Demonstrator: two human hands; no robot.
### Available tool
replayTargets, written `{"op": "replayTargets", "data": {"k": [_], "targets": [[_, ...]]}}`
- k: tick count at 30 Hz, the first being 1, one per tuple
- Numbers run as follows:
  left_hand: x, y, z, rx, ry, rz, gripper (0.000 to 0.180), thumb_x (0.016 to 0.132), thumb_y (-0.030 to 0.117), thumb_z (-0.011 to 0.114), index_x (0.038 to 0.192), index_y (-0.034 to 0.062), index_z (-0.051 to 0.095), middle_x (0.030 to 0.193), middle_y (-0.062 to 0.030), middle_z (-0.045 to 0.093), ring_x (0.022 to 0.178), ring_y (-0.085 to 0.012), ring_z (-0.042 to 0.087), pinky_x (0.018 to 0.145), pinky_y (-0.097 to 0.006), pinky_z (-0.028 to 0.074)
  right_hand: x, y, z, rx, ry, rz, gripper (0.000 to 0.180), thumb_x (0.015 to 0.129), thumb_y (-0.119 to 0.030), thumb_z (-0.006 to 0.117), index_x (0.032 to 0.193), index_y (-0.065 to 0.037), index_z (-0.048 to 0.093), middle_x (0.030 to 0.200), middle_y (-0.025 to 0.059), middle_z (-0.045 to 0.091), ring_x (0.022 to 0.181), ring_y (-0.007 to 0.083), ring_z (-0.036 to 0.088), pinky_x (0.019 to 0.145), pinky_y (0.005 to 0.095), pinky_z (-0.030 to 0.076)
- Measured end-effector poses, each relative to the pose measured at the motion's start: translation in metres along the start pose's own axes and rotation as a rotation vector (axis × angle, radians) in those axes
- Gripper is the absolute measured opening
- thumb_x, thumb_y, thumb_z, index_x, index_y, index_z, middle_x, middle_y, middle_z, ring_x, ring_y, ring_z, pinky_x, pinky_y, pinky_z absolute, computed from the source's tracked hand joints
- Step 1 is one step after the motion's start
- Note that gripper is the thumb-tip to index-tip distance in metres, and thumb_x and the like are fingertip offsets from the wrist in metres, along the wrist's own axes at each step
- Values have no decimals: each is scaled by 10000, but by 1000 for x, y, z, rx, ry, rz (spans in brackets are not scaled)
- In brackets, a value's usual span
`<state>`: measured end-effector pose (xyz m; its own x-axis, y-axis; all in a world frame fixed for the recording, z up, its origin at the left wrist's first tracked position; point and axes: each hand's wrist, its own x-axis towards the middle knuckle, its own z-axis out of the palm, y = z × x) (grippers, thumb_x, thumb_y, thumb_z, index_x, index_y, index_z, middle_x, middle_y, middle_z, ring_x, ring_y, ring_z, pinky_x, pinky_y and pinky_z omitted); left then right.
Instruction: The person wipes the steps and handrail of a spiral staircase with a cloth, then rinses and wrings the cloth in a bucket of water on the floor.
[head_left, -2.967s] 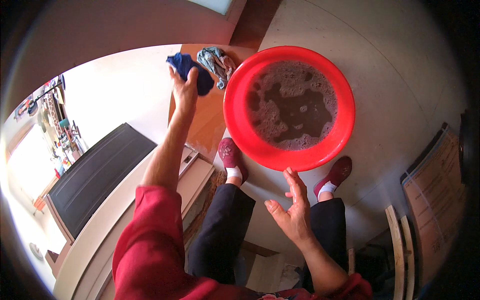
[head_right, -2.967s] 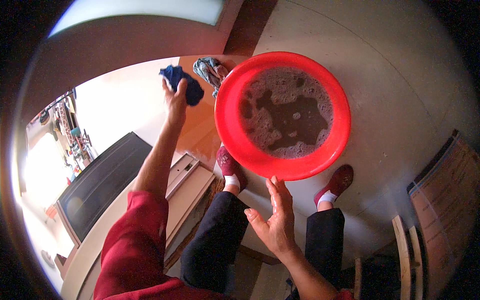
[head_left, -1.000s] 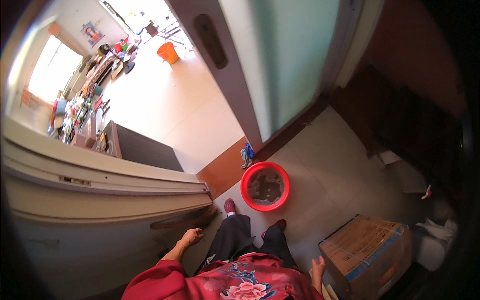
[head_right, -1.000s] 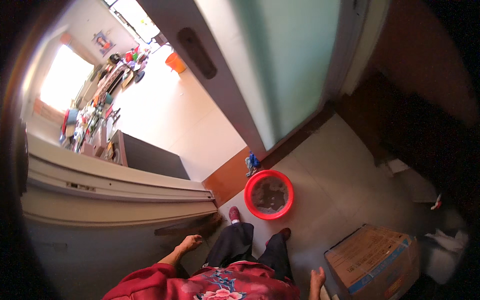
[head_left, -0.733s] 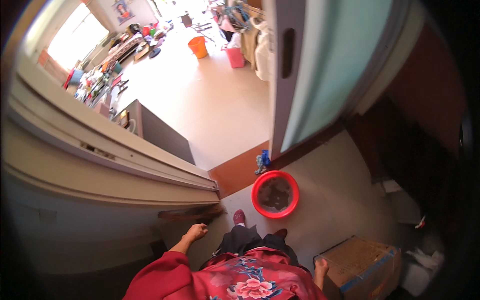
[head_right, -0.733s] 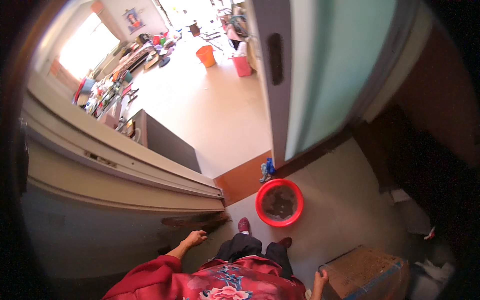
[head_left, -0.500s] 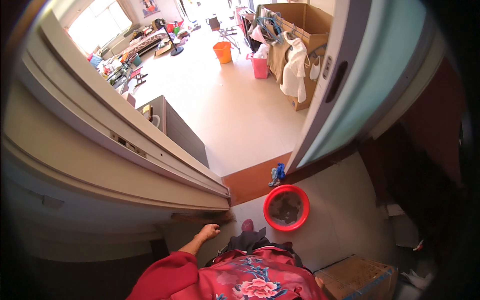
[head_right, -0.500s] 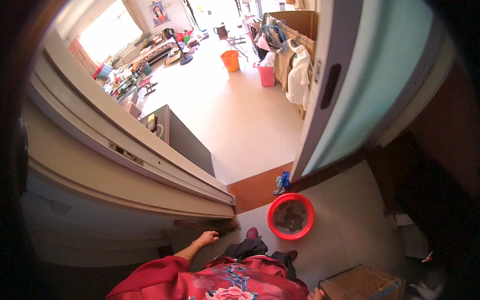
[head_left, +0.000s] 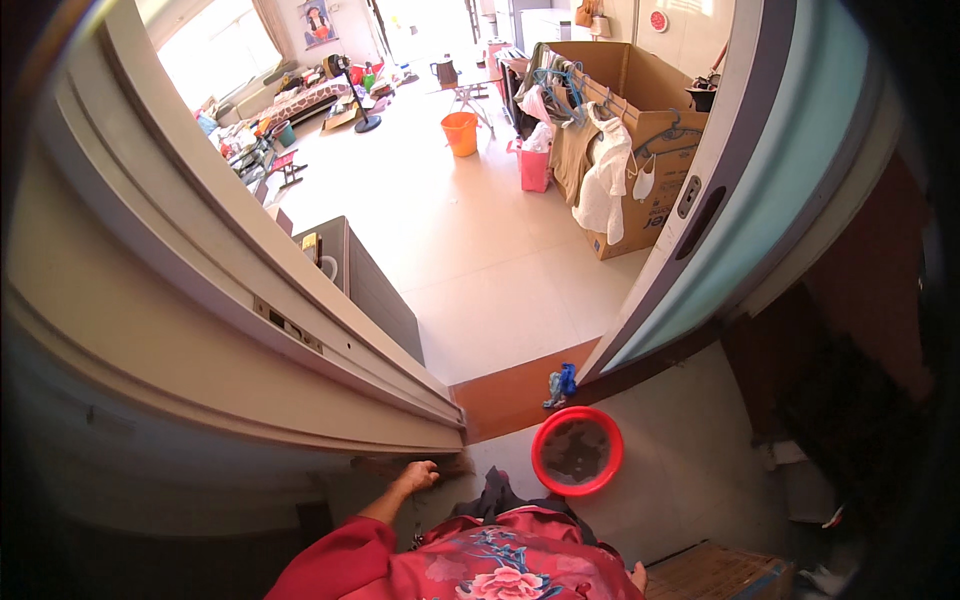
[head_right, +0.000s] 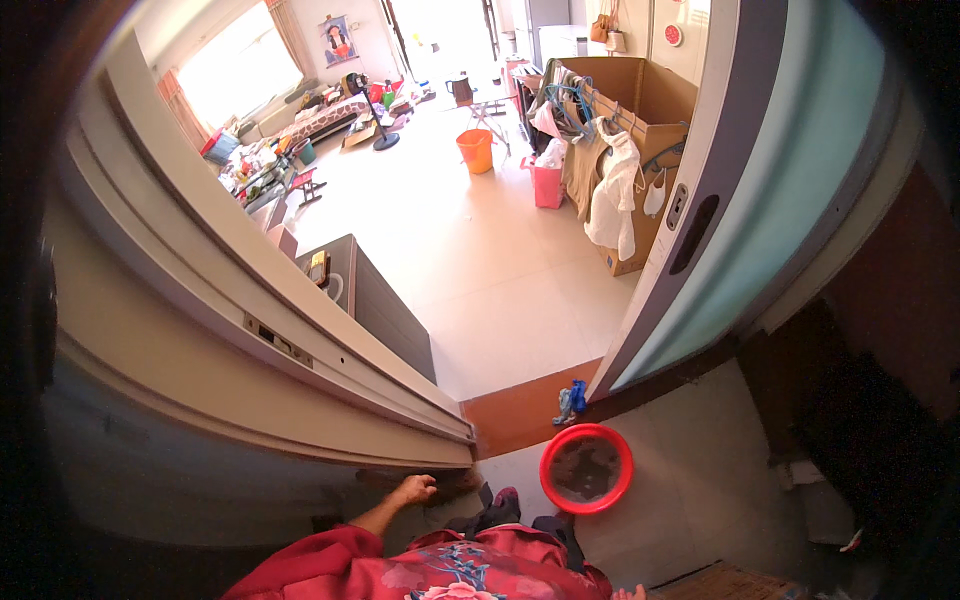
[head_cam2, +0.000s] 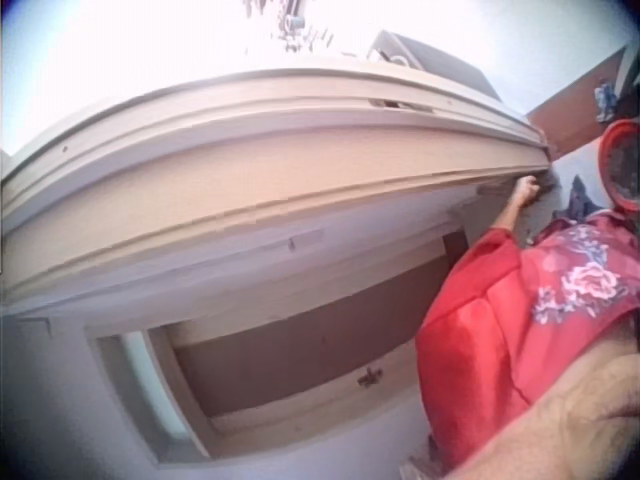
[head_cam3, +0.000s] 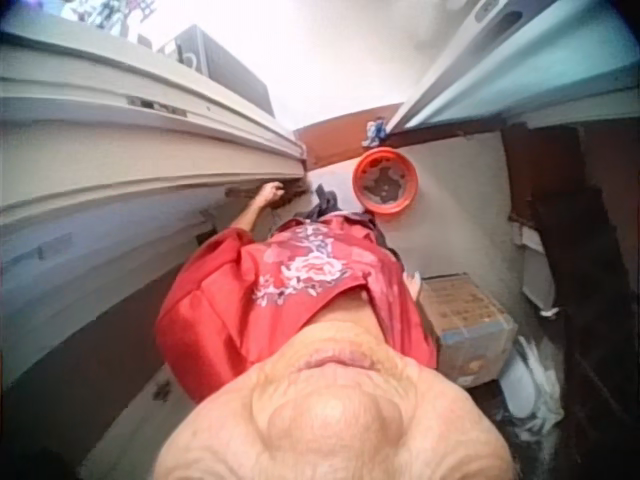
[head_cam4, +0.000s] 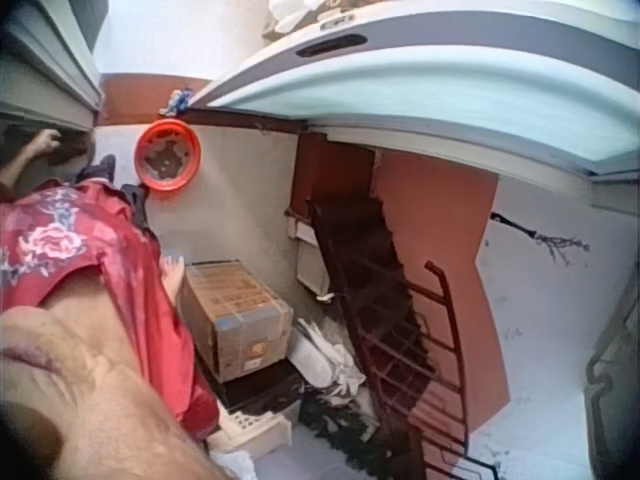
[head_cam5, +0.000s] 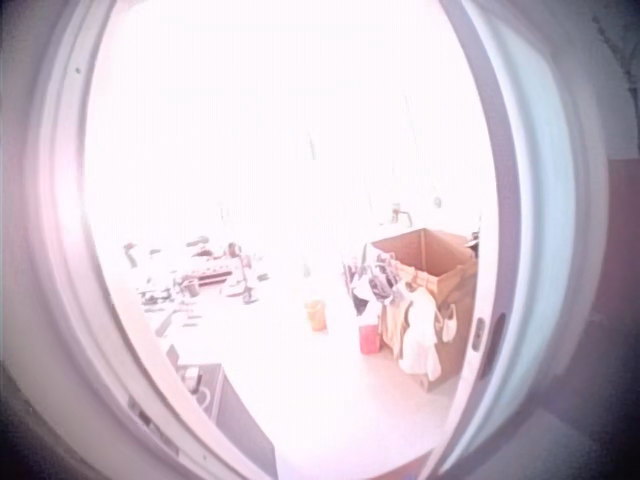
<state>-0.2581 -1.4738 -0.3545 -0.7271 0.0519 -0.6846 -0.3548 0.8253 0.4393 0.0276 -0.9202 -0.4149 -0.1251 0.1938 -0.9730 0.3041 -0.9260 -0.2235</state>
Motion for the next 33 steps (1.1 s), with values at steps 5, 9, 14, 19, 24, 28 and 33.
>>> {"op": "replayTargets", "data": {"k": [5, 9, 14, 19, 24, 28, 33], "targets": [[-31, -7, 23, -25, 67, -54, 418, 750, 284, 575, 1107, 66, 563, 1095, -159, 569, 1045, -289, 530, 893, -355, 416, -28, -24, 26, -31, -12, -296, 475, 814, -328, 536, 1129, -11, 374, 1164, 98, 419, 972, 223, 453, 814, 370, 401], [-56, 1, 44, 12, 14, -135, 414, 744, 286, 576, 1095, 67, 572, 1091, -168, 569, 1044, -294, 530, 893, -357, 417, -7, -63, 34, -39, 25, -225, 560, 839, -382, 503, 1238, -15, 360, 1231, 56, 414, 1067, 233, 446, 834, 418, 388], [-81, -17, 67, -43, 49, -182, 414, 745, 280, 565, 1091, 52, 571, 1086, -172, 570, 1045, -305, 525, 899, -358, 414, 10, -92, 49, -65, 46, -189, 562, 858, -394, 475, 1276, -51, 323, 1254, 51, 399, 1079, 241, 445, 846, 428, 386], [-102, 1, 52, -80, 94, -217, 397, 763, 251, 549, 1100, 42, 563, 1103, -160, 565, 1046, -308, 523, 902, -359, 410, 1, -105, 63, -95, 79, -140, 585, 861, -374, 476, 1337, -121, 250, 1266, 54, 388, 1112, 245, 434, 878, 437, 372], [-104, -19, 44, -96, 14, -255, 399, 773, 265, 545, 1108, 49, 558, 1106, -169, 561, 1047, -305, 523, 901, -367, 405, -10, -94, 84, -132, 144, -146, 562, 863, -357, 478, 1314, -90, 274, 1255, 64, 398, 1107, 244, 439, 888, 438, 367], [-91, -30, 26, -157, -35, -225, 426, 765, 284, 522, 1108, 33, 556, 1107, -175, 561, 1032, -322, 529, 898, -367, 408, -15, -76, 105, -168, 115, -149, 542, 865, -350, 476, 1277, -44, 303, 1247, 74, 400, 1100, 246, 442, 890, 437, 364], [-72, -74, 24, -140, -101, -171, 441, 750, 291, 529, 1113, 41, 556, 1091, -182, 567, 1016, -316, 542, 876, -369, 423, -26, -45, 158, -227, 80, -134, 563, 860, -336, 486, 1289, -36, 278, 1284, 98, 368, 1131, 278, 414, 887, 462, 362]]}}
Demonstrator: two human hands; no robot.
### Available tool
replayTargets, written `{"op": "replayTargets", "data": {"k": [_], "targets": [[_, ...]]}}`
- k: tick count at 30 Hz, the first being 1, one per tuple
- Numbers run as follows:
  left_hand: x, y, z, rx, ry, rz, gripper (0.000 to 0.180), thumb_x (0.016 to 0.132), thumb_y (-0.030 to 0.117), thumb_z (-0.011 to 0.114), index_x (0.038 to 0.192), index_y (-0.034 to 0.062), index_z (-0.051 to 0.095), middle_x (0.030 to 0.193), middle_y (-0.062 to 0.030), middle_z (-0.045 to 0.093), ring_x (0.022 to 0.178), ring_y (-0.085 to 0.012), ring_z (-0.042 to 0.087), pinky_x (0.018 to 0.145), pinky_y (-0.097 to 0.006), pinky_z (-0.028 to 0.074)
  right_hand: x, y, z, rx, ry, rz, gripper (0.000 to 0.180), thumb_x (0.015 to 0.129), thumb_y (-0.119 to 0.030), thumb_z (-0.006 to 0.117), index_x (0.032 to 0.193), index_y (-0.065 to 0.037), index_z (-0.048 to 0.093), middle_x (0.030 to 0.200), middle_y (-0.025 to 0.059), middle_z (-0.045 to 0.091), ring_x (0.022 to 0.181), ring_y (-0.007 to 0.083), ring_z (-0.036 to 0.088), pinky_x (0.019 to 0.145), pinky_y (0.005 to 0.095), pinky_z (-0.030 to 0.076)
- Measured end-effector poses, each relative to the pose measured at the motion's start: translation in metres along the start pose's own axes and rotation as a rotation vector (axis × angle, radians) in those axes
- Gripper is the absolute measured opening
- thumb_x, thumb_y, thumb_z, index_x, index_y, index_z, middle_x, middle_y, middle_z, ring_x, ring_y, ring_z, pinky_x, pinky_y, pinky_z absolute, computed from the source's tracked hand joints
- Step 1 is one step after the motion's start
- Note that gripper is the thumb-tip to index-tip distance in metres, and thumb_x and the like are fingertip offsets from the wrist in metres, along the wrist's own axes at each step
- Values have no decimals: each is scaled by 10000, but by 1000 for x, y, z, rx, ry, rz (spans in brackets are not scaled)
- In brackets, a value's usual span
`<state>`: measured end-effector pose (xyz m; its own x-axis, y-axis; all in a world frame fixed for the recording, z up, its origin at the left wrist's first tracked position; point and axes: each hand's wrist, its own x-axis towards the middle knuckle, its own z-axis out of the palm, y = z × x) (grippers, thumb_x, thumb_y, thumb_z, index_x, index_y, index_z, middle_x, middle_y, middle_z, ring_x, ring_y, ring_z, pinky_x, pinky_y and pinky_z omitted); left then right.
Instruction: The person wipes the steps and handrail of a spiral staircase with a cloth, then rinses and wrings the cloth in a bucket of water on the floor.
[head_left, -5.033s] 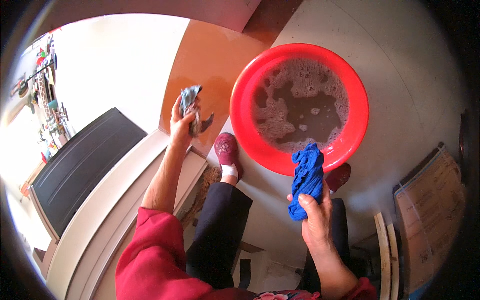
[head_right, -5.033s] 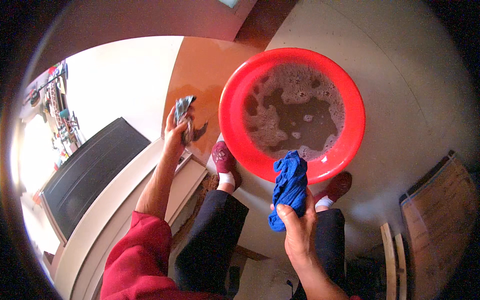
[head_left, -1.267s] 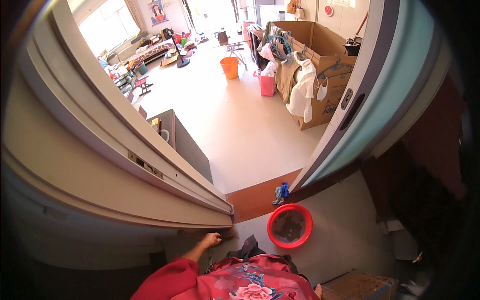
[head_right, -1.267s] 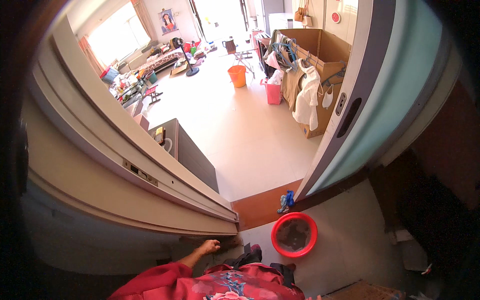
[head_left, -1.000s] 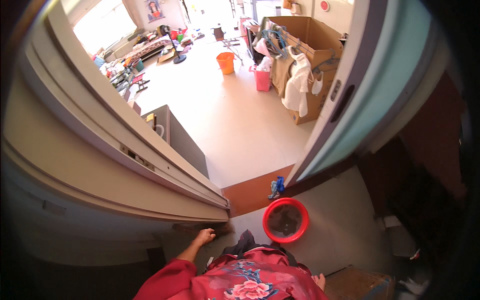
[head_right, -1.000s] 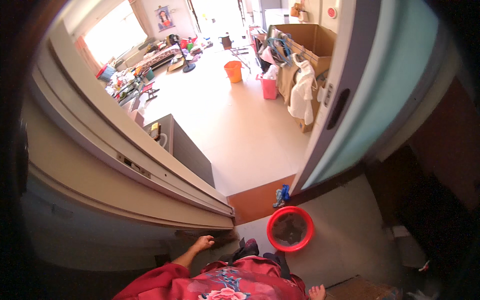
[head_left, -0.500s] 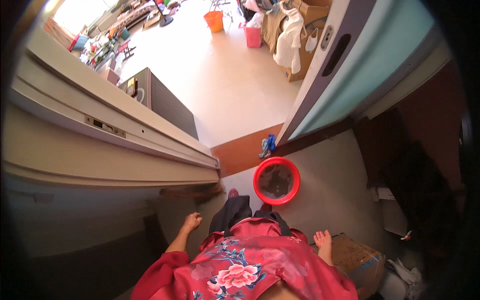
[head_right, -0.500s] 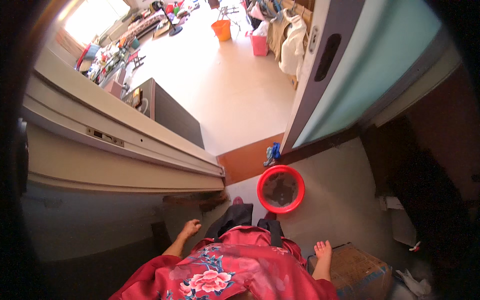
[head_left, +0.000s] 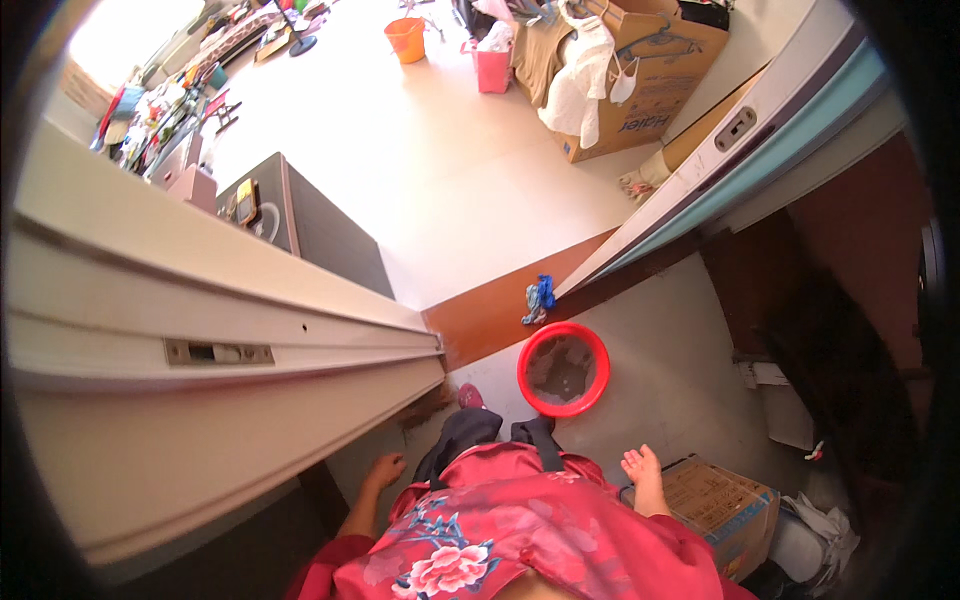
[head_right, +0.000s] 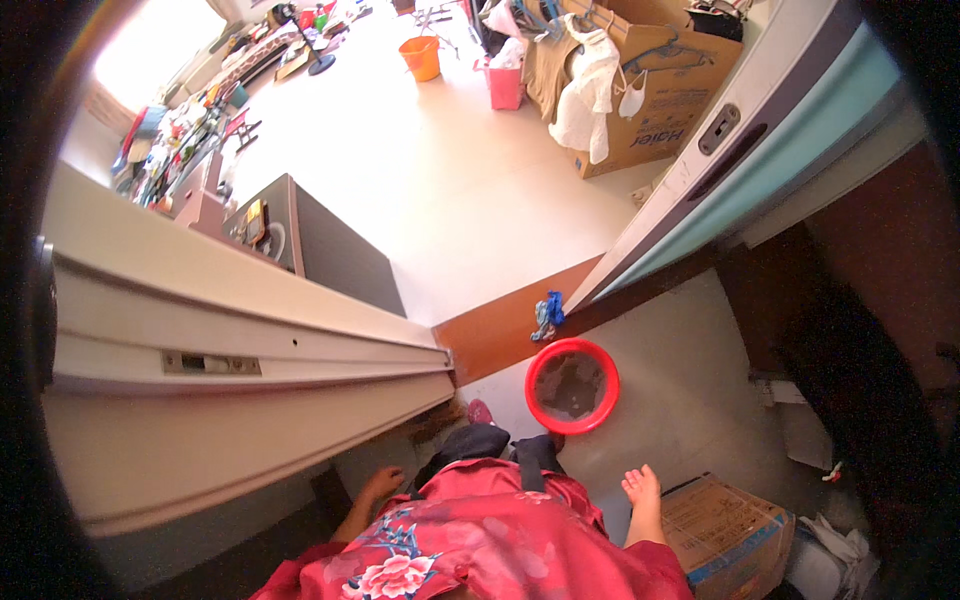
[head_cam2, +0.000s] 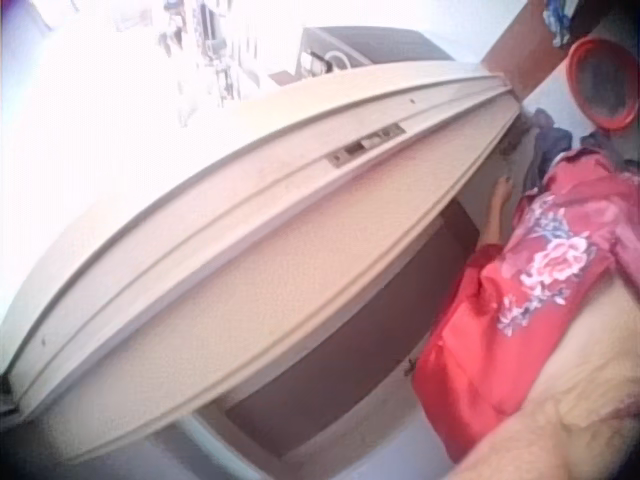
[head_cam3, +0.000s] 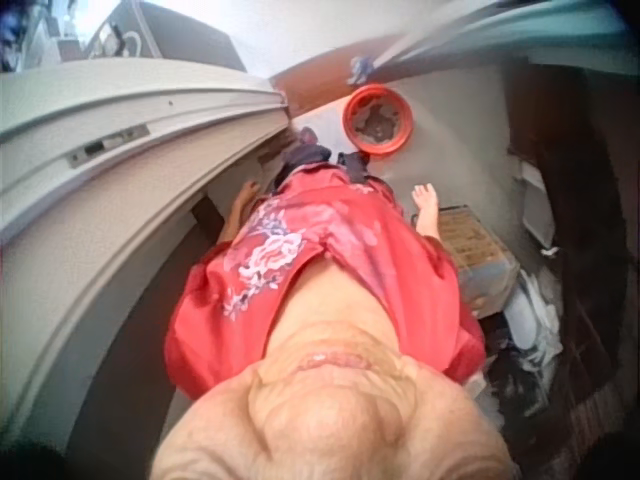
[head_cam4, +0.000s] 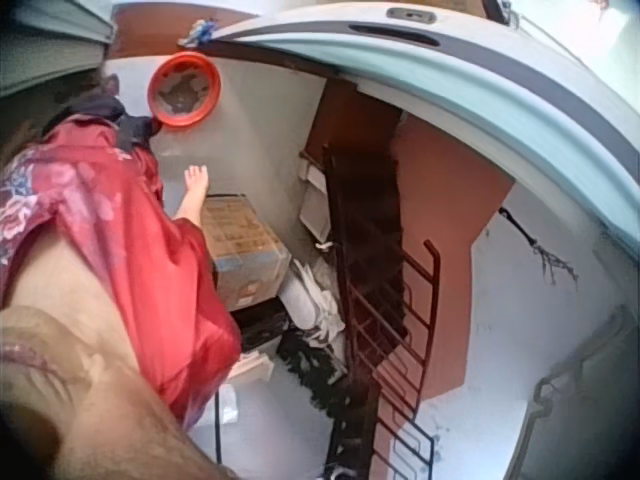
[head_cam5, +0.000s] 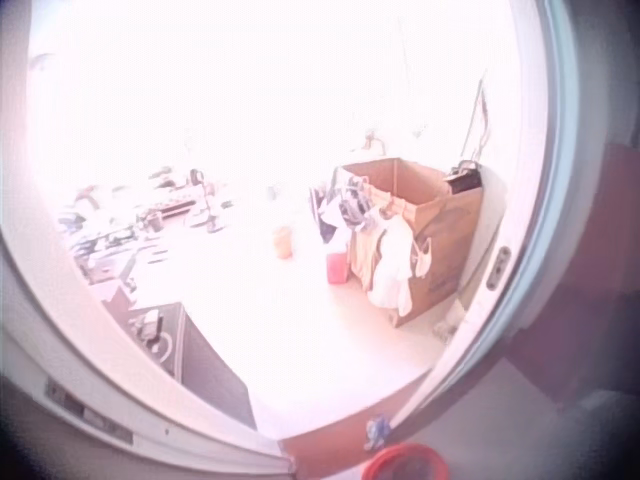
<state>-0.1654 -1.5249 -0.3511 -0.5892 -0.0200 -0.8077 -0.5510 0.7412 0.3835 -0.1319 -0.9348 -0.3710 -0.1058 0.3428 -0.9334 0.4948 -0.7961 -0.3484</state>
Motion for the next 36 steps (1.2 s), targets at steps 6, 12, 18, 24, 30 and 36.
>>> {"op": "replayTargets", "data": {"k": [6, 12, 18, 24, 30, 36], "targets": [[11, -10, -13, 1, -20, -36, 456, 729, 302, 546, 1098, 34, 564, 1035, -196, 586, 956, -294, 578, 830, -351, 452, -2, 3, 52, -63, -72, -1, 585, 859, -314, 497, 1318, -59, 237, 1334, 125, 314, 1126, 303, 411, 892, 485, 359], [32, -19, -4, -193, 68, 96, 293, 792, 324, 478, 857, 58, 583, 728, -88, 578, 660, -225, 562, 599, -333, 451, 16, -14, 64, -155, -28, 38, 515, 860, -281, 496, 1282, -64, 296, 1300, 151, 358, 1082, 321, 446, 846, 492, 391], [68, 47, -4, -33, 148, 158, 389, 891, 356, 369, 789, 19, 535, 712, -161, 581, 686, -289, 567, 600, -377, 424, 17, -49, 114, -276, 38, 9, 437, 848, -251, 524, 1216, -69, 377, 1196, 156, 441, 996, 327, 494, 790, 498, 413], [86, 129, -3, -426, 93, 55, 372, 868, 355, 400, 984, 35, 549, 973, -206, 571, 946, -333, 550, 792, -393, 427, 10, -97, 149, -334, -70, -51, 433, 842, -246, 534, 1209, -101, 358, 1217, 152, 417, 1009, 337, 488, 778, 504, 421], [128, 214, -53, -186, 58, 118, 390, 848, 362, 440, 1025, 46, 587, 1008, -174, 593, 982, -326, 545, 844, -364, 420, 30, -124, 145, -308, -37, -57, 423, 835, -249, 542, 1195, -109, 369, 1141, 132, 465, 947, 322, 515, 763, 492, 428], [170, 267, -102, -18, 135, 291, 401, 832, 355, 472, 1063, 44, 575, 1066, -207, 563, 1028, -336, 521, 887, -386, 401, 57, -125, 140, -292, -75, 3, 532, 792, -351, 587, 1215, -128, 352, 1227, 122, 408, 1027, 318, 474, 796, 534, 394]]}}
